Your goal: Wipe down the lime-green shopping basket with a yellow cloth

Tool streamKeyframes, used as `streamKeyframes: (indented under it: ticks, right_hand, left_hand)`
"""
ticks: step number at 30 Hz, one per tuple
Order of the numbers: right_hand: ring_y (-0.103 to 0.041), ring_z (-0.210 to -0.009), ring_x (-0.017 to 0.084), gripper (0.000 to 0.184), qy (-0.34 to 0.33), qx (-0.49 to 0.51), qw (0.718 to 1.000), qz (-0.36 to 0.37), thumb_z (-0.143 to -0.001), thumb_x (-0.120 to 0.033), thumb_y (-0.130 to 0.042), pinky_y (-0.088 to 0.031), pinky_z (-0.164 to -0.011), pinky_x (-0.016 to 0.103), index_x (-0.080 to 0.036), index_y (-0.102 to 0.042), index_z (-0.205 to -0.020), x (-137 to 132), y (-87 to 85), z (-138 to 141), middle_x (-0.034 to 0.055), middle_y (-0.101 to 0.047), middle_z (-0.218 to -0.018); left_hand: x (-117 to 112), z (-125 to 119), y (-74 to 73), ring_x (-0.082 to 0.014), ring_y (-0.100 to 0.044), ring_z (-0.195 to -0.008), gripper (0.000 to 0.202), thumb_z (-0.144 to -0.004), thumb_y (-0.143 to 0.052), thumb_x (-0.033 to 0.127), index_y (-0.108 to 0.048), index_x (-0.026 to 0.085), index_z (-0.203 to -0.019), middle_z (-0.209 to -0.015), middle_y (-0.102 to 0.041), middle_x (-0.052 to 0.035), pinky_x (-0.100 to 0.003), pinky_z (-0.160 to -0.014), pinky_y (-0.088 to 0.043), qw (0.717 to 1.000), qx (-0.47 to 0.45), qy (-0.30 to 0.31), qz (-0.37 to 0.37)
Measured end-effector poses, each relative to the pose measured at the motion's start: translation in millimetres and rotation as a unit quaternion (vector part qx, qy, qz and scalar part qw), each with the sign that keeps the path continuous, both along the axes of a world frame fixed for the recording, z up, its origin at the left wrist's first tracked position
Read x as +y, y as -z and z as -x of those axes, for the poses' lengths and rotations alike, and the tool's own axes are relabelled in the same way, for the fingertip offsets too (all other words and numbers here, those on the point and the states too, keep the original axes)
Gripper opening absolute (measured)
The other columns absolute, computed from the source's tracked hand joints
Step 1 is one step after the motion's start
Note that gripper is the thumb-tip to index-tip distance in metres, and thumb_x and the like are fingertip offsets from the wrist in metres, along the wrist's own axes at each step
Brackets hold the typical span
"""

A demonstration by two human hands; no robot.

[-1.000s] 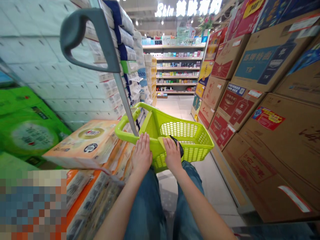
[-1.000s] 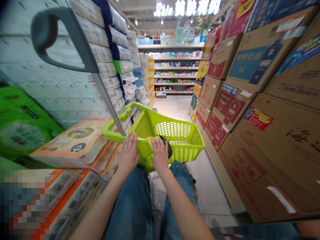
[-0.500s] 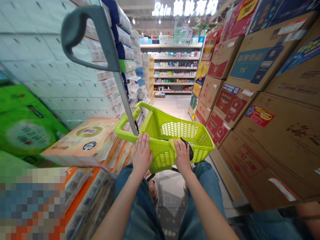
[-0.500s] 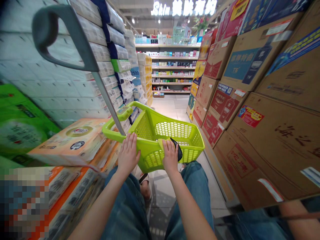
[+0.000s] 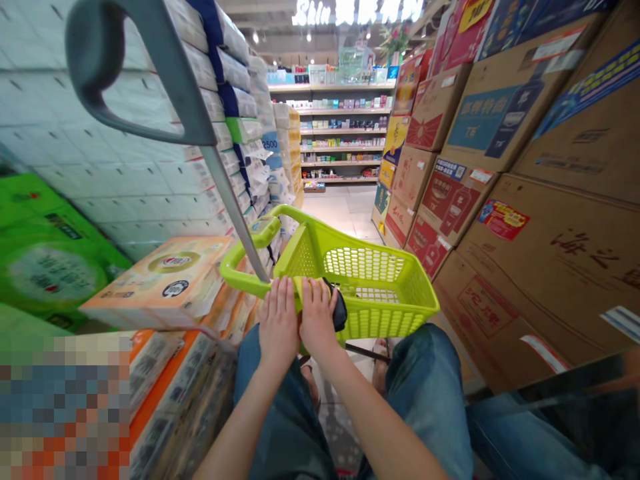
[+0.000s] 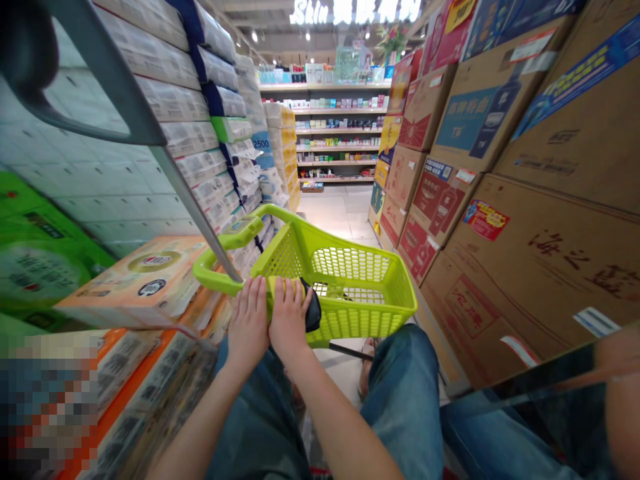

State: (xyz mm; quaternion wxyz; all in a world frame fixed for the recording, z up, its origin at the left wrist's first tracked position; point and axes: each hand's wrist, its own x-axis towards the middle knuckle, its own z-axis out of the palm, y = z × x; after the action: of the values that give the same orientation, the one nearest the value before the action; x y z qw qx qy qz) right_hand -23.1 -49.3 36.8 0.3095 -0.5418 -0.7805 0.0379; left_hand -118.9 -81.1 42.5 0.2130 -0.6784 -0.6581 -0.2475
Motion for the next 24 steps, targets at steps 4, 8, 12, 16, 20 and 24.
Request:
streamKeyframes:
  ticks: [4, 8, 12, 16, 20, 24]
  right_hand:
    - [-0.031, -0.142, 0.022, 0.056, -0.050, 0.015, 0.999, -0.015, -0.095, -0.014, -0.036, -0.014, -0.121, 0.053, -0.021, -0.034, -0.151, -7, 2.4, 2, 0.0091, -0.046, -0.150]
    - [-0.030, -0.143, 0.020, 0.064, -0.052, -0.016, 0.998, -0.033, -0.089, -0.008, -0.041, -0.010, -0.123, 0.047, -0.017, -0.032, -0.152, -6, 22.9, -41, 0.0107, -0.046, -0.150]
    - [-0.033, -0.141, 0.022, 0.068, 0.022, -0.059, 0.997, -0.039, -0.085, -0.005, -0.041, -0.013, -0.122, 0.048, -0.017, -0.034, -0.151, -4, 42.7, -93, 0.0112, -0.048, -0.148]
    - [-0.033, -0.140, 0.026, 0.071, 0.078, -0.069, 0.994, -0.031, -0.079, -0.004, -0.044, -0.017, -0.121, 0.053, -0.015, -0.037, -0.149, -8, 43.9, -101, 0.0143, -0.048, -0.145]
    - [-0.034, -0.139, 0.030, 0.071, 0.036, 0.004, 0.999, 0.020, -0.077, -0.005, -0.046, -0.012, -0.119, 0.060, -0.011, -0.038, -0.147, -12, 17.1, -46, 0.0169, -0.048, -0.144]
    - [-0.033, -0.139, 0.027, 0.065, -0.050, 0.046, 0.997, 0.043, -0.084, -0.007, -0.040, -0.012, -0.120, 0.059, -0.014, -0.037, -0.149, -16, -11.4, 8, 0.0138, -0.046, -0.148]
  left_hand:
    - [-9, 2, 2.9, -0.0280, -0.027, -0.149, 0.069, -0.089, -0.042, 0.013, -0.022, 0.012, -0.155, -0.156, -0.038, -0.0151, -0.049, -0.121, -0.028, 1.000, 0.005, 0.005, 0.003]
    - [-10, 2, 2.4, -0.0289, -0.025, -0.150, 0.078, -0.085, -0.050, 0.015, -0.018, 0.011, -0.156, -0.158, -0.035, -0.0156, -0.049, -0.121, -0.025, 1.000, -0.003, 0.019, 0.007]
    - [-9, 1, 1.2, -0.0297, -0.024, -0.150, 0.079, -0.084, -0.052, 0.016, -0.019, 0.010, -0.155, -0.159, -0.033, -0.0160, -0.049, -0.122, -0.024, 1.000, -0.009, 0.013, 0.011]
    - [-9, 2, 3.1, -0.0292, -0.023, -0.150, 0.079, -0.084, -0.053, 0.016, -0.020, 0.008, -0.155, -0.159, -0.032, -0.0164, -0.049, -0.122, -0.023, 1.000, -0.008, 0.013, 0.007]
    - [-10, 5, 5.7, -0.0291, -0.024, -0.150, 0.075, -0.086, -0.051, 0.016, -0.022, 0.007, -0.154, -0.157, -0.035, -0.0174, -0.049, -0.121, -0.025, 1.000, 0.000, 0.017, -0.001]
    - [-10, 9, 7.3, -0.0283, -0.026, -0.149, 0.065, -0.090, -0.041, 0.013, -0.026, 0.008, -0.153, -0.156, -0.038, -0.0161, -0.048, -0.120, -0.029, 1.000, 0.018, 0.013, -0.014]
